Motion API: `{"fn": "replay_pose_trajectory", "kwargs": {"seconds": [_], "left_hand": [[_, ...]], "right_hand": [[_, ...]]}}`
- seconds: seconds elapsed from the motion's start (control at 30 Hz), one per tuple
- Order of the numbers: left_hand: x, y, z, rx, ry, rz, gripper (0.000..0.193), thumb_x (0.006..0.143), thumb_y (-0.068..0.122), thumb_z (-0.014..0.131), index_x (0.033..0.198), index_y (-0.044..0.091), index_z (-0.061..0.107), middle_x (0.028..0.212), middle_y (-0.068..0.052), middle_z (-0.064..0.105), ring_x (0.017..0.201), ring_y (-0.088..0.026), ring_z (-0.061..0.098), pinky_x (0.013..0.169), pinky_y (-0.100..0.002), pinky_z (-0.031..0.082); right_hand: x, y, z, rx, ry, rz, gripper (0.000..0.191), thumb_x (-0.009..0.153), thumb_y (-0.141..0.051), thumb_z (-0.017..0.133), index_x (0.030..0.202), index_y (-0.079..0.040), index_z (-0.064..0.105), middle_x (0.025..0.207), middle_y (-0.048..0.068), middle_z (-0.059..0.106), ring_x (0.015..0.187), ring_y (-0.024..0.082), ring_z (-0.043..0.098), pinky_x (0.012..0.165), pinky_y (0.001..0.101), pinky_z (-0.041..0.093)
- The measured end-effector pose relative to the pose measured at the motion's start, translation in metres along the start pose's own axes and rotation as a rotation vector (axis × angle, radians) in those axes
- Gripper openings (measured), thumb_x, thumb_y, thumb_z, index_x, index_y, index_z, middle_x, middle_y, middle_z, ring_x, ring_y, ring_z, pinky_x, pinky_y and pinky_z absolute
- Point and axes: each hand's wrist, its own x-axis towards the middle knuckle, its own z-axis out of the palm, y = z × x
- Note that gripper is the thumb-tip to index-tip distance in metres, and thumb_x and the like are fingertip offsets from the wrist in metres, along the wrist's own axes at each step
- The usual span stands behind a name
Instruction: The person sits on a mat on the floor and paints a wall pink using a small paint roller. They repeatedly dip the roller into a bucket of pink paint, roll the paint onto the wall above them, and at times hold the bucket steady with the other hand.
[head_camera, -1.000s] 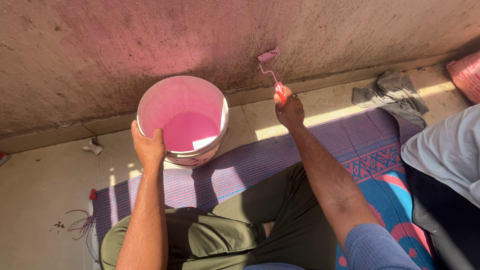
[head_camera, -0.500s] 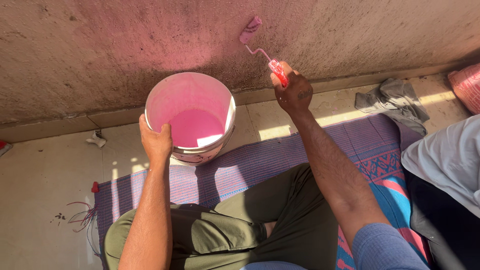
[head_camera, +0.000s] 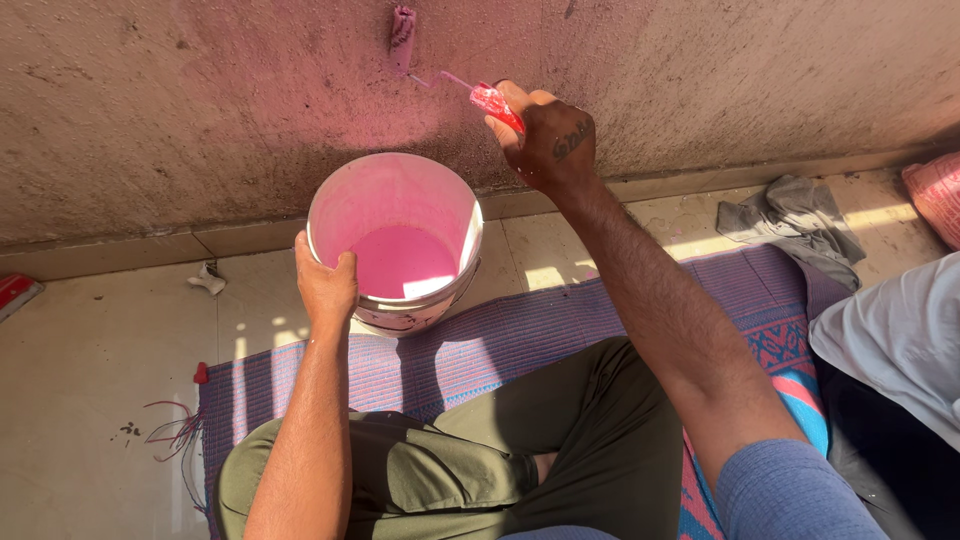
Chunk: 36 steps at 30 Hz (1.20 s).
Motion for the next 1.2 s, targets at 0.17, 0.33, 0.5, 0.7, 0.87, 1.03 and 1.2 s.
{"fn": "replay_pose_trajectory", "kwargs": {"seconds": [0.17, 0.33, 0.5, 0.7, 0.87, 1.03, 1.2], "left_hand": [[-0.001, 0.001, 0.000, -0.011, 0.015, 0.017, 0.069, 0.083, 0.013, 0.060, 0.149, 0.003, 0.040, 0.130, -0.023, 0.063, 0.118, -0.032, 0.066, 0.102, -0.044, 0.052], [0.000, 0.000, 0.000, -0.005, 0.041, 0.052, 0.069, 0.084, 0.013, 0.061, 0.149, 0.001, 0.041, 0.129, -0.022, 0.064, 0.117, -0.032, 0.066, 0.102, -0.043, 0.051], [-0.002, 0.002, 0.000, -0.034, 0.042, 0.066, 0.061, 0.084, 0.012, 0.060, 0.143, 0.003, 0.049, 0.124, -0.020, 0.068, 0.114, -0.030, 0.068, 0.101, -0.041, 0.052], [-0.004, 0.006, 0.000, -0.045, 0.061, 0.101, 0.061, 0.084, 0.012, 0.062, 0.142, 0.002, 0.047, 0.123, -0.020, 0.067, 0.113, -0.030, 0.067, 0.100, -0.042, 0.052], [-0.004, 0.008, -0.001, -0.023, 0.026, 0.008, 0.064, 0.083, 0.011, 0.059, 0.145, 0.004, 0.045, 0.125, -0.020, 0.065, 0.114, -0.031, 0.068, 0.099, -0.044, 0.054], [-0.003, 0.007, -0.001, -0.014, 0.016, 0.006, 0.067, 0.083, 0.011, 0.060, 0.147, 0.005, 0.042, 0.127, -0.021, 0.064, 0.115, -0.032, 0.067, 0.100, -0.045, 0.054], [0.000, 0.004, 0.000, 0.008, 0.020, -0.021, 0.070, 0.082, 0.013, 0.061, 0.148, 0.006, 0.041, 0.128, -0.021, 0.063, 0.116, -0.032, 0.066, 0.100, -0.046, 0.052]], "right_hand": [[-0.027, 0.039, 0.001, -0.039, 0.041, 0.017, 0.040, 0.098, -0.034, 0.078, 0.124, -0.004, 0.070, 0.074, 0.010, 0.069, 0.057, 0.022, 0.067, 0.051, 0.0373, 0.053], [-0.064, 0.098, -0.006, -0.203, -0.070, 0.175, 0.030, 0.097, -0.036, 0.078, 0.106, -0.008, 0.071, 0.082, 0.009, 0.070, 0.068, 0.023, 0.071, 0.061, 0.0392, 0.056], [-0.106, 0.143, -0.031, -0.240, -0.010, 0.259, 0.037, 0.098, -0.036, 0.079, 0.118, -0.006, 0.074, 0.082, 0.013, 0.071, 0.070, 0.029, 0.071, 0.060, 0.0418, 0.055], [-0.143, 0.165, -0.040, -0.229, -0.024, 0.575, 0.042, 0.098, -0.039, 0.079, 0.120, -0.004, 0.073, 0.085, 0.018, 0.074, 0.077, 0.035, 0.072, 0.065, 0.0459, 0.054], [-0.140, 0.153, -0.023, -0.005, -0.029, 0.687, 0.041, 0.098, -0.036, 0.076, 0.123, -0.004, 0.072, 0.090, 0.015, 0.075, 0.077, 0.027, 0.073, 0.069, 0.0414, 0.055], [-0.106, 0.119, -0.004, 0.283, 0.160, 0.532, 0.046, 0.105, -0.034, 0.065, 0.138, -0.002, 0.061, 0.093, 0.009, 0.069, 0.076, 0.017, 0.066, 0.071, 0.0366, 0.054], [-0.042, 0.098, -0.005, 0.531, 0.273, 0.400, 0.050, 0.117, -0.040, 0.056, 0.148, -0.002, 0.047, 0.106, 0.004, 0.062, 0.086, 0.011, 0.061, 0.073, 0.0321, 0.057]]}}
